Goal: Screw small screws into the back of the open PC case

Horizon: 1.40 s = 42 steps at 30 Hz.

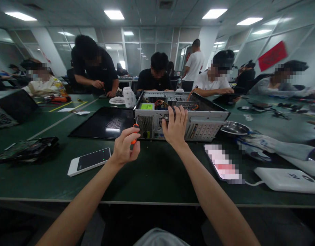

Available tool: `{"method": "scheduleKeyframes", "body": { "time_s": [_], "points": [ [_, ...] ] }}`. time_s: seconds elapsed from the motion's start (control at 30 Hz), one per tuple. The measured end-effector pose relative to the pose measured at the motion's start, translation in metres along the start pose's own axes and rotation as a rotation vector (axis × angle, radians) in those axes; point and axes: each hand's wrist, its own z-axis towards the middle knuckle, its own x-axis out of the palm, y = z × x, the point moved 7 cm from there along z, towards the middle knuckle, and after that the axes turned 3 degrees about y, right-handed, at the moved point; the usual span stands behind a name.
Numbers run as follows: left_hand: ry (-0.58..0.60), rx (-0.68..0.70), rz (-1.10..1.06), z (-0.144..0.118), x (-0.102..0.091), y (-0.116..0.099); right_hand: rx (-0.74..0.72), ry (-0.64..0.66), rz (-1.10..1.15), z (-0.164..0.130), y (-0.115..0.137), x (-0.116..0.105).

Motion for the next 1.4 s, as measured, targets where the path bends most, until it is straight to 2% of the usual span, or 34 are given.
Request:
{"method": "scheduleKeyframes", "body": {
  "time_s": [0.1,0.3,0.4,0.5,0.67,0.9,1.03,1.3,1.4],
  "points": [
    [-0.016,-0.054,0.066,-0.001,-0.001,0.006,0.009,-0.003,0.005,0.0,0.001,0.0],
    [-0.138,0.028,0.191,-0.003,-0.005,0.002,0.02,-0.022,0.014,-0.002,0.003,0.0],
    [-0.147,-0.038,0.22,-0.006,-0.005,0.008,0.034,-0.038,0.032,-0.001,0.003,0.002],
    [-0.11,-0.088,0.217,-0.008,-0.005,0.011,0.04,-0.066,0.029,-0.001,0.003,0.004],
    [0.016,-0.016,0.09,-0.001,-0.001,0.003,0.02,-0.111,0.014,-0.002,0.0,0.006],
    [0.054,-0.044,-0.09,0.005,-0.002,0.0,0.005,-0.119,0.026,-0.003,-0.002,0.006],
    [0.03,-0.068,-0.191,0.001,-0.004,0.005,0.013,-0.105,0.036,-0.002,-0.002,0.007],
    [0.001,0.032,-0.004,0.003,-0.003,-0.006,0.012,-0.143,0.002,-0.003,0.0,0.004],
    [-0.026,0.019,0.058,-0.001,-0.004,-0.004,0.023,-0.119,-0.005,-0.002,0.0,0.003]
  ]
}}
